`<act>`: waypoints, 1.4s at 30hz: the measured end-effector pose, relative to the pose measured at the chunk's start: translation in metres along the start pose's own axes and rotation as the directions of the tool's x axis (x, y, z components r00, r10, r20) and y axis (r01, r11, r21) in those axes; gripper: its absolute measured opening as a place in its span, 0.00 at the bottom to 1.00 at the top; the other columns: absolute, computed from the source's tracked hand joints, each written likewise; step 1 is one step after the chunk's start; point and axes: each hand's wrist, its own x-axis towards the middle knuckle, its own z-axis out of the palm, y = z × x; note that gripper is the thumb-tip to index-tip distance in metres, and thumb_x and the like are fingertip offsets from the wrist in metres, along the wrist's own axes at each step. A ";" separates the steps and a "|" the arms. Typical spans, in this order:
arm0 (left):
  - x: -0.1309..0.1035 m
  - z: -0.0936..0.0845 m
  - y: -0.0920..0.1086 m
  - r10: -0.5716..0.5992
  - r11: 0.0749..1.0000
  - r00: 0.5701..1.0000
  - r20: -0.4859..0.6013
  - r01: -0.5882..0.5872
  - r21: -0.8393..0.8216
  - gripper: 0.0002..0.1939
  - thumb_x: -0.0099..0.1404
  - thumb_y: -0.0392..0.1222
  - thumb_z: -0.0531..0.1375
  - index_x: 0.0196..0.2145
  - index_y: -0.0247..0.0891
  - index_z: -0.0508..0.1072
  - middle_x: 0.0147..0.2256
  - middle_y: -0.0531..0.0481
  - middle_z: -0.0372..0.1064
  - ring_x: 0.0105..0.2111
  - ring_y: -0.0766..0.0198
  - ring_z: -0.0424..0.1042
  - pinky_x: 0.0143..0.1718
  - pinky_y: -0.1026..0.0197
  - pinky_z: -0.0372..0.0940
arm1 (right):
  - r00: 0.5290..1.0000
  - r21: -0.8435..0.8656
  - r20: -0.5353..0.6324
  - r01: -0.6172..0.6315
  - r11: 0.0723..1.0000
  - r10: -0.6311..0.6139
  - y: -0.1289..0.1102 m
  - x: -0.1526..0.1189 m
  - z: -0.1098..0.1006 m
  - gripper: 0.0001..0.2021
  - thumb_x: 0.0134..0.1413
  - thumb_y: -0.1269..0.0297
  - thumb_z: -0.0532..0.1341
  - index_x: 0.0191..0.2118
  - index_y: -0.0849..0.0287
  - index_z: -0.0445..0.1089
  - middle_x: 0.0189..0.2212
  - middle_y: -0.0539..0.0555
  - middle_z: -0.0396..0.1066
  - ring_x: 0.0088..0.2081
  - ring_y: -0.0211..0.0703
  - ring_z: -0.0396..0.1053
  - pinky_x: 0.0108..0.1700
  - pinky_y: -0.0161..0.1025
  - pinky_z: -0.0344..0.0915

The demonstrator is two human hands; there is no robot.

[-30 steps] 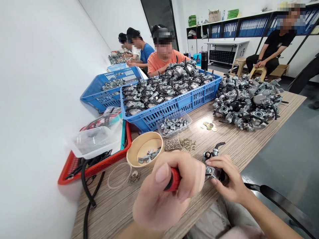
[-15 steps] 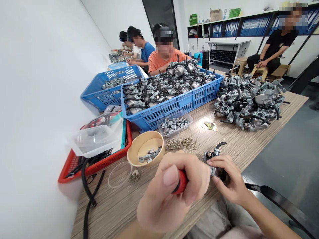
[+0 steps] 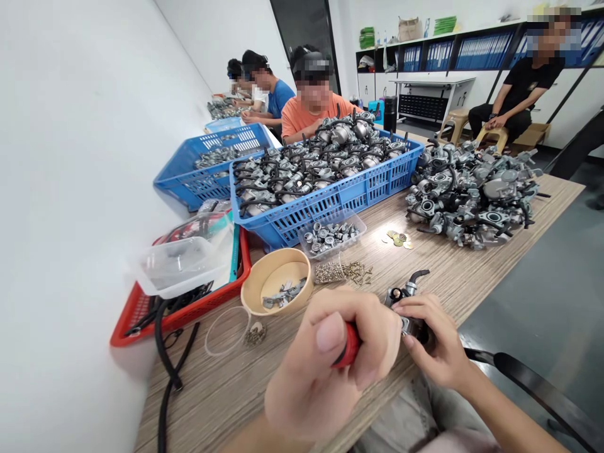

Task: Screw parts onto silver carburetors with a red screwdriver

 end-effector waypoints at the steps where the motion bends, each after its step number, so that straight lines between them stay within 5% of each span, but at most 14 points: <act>1: 0.000 0.000 0.000 0.000 1.000 1.000 0.003 0.000 0.005 0.29 0.73 0.59 0.56 0.20 0.38 0.58 0.17 0.56 0.49 0.20 0.69 0.53 0.26 0.60 0.50 | 1.000 -0.004 0.000 0.001 1.000 -0.001 0.000 0.000 0.000 0.15 0.63 0.68 0.60 0.55 0.56 0.68 0.46 0.59 0.76 0.48 0.51 0.74 0.47 0.49 0.66; 42: 0.001 0.006 -0.002 0.001 1.000 0.998 -0.070 0.000 0.012 0.30 0.74 0.59 0.56 0.20 0.38 0.59 0.18 0.55 0.51 0.21 0.69 0.53 0.24 0.60 0.48 | 1.000 -0.007 -0.004 -0.012 1.000 0.012 -0.004 0.001 -0.001 0.12 0.66 0.68 0.60 0.54 0.55 0.68 0.47 0.59 0.76 0.46 0.51 0.74 0.46 0.49 0.68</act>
